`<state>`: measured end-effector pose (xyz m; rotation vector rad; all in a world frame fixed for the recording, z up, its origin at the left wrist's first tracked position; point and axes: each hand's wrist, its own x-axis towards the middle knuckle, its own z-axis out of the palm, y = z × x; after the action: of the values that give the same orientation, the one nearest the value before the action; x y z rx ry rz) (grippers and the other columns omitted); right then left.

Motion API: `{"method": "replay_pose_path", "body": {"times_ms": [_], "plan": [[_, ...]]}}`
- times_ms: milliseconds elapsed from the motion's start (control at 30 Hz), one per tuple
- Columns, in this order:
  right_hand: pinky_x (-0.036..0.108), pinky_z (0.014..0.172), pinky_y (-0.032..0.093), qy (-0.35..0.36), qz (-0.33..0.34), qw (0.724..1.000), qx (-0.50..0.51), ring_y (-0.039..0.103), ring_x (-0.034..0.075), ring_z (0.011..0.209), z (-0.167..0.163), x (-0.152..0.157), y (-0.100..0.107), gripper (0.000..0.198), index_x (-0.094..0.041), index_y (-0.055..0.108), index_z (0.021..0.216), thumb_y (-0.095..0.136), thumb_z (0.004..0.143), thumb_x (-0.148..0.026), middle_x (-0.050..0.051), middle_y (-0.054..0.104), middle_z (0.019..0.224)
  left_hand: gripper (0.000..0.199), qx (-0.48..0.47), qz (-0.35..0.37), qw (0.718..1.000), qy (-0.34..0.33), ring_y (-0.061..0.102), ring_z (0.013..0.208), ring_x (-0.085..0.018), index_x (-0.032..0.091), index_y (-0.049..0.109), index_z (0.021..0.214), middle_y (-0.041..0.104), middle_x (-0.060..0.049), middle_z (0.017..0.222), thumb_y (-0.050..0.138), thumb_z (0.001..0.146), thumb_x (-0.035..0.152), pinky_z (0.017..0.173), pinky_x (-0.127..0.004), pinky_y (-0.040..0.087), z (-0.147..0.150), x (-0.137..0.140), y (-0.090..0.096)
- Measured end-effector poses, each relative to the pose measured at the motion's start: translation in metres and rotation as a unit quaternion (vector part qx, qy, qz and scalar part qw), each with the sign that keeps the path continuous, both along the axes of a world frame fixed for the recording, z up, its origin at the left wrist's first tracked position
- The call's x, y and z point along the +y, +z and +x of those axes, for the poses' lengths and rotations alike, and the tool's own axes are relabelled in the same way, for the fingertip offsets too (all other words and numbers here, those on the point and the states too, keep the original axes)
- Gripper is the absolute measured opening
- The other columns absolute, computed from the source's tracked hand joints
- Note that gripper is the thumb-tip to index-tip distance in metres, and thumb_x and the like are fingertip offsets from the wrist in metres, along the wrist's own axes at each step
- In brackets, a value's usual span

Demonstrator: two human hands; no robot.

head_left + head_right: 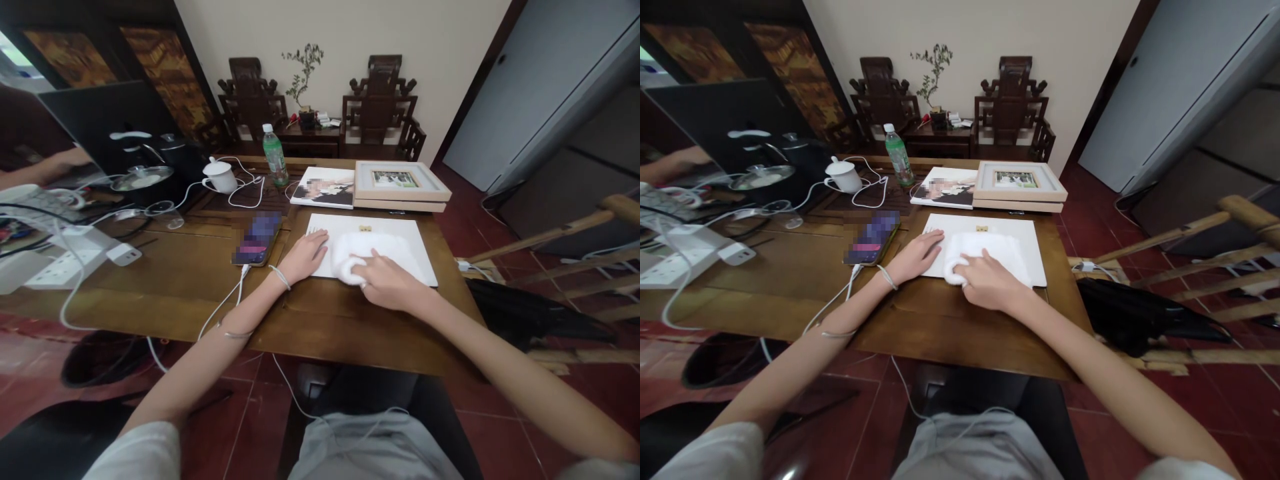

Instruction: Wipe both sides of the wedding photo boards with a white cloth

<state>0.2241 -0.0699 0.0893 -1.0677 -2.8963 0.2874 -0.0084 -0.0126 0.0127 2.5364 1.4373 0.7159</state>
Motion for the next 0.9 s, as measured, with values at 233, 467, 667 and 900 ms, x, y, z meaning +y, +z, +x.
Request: {"method": "replay_pose_path", "body": {"times_ms": [233,467,667,900], "plan": [[0.056,0.106,0.031,-0.075,0.078,0.994,-0.015,0.056,0.035,0.120,-0.021,0.069,-0.013,0.043,-0.008,0.062,0.118,0.039,0.082,-0.008,0.024,0.064,0.123,0.039,-0.004,-0.004,1.000,-0.004,0.048,0.137,-0.029,0.011,0.057,0.130,0.054,-0.018,0.144,0.042,0.097,0.025,0.114,-0.052,0.039,-0.002,0.001,-0.001],[0.062,0.112,0.021,-0.006,0.098,0.995,-0.029,0.040,0.036,0.139,-0.019,0.029,-0.019,0.040,-0.010,0.065,0.114,0.043,0.081,-0.007,0.025,0.052,0.142,0.038,-0.010,0.012,1.000,-0.011,0.051,0.135,-0.029,0.010,0.059,0.128,0.057,-0.019,0.141,0.041,0.098,0.025,0.115,-0.050,0.040,0.001,0.001,0.000],[0.046,0.102,0.038,0.043,0.001,0.999,-0.020,0.063,0.028,0.106,0.001,-0.025,0.009,0.029,-0.019,0.065,0.092,0.045,0.076,-0.006,0.011,0.070,0.093,0.039,0.002,-0.006,1.000,-0.001,0.049,0.137,-0.029,0.010,0.058,0.129,0.054,-0.018,0.144,0.042,0.096,0.023,0.115,-0.051,0.039,0.000,0.000,0.002],[0.037,0.075,0.041,-0.054,0.039,0.997,-0.033,0.062,0.030,0.089,-0.003,0.030,0.006,0.032,-0.016,0.066,0.099,0.042,0.078,-0.010,0.015,0.070,0.094,0.037,-0.009,0.006,1.000,-0.004,0.051,0.135,-0.027,0.013,0.060,0.126,0.057,-0.015,0.142,0.040,0.098,0.025,0.115,-0.049,0.039,0.001,0.000,0.000]]}}
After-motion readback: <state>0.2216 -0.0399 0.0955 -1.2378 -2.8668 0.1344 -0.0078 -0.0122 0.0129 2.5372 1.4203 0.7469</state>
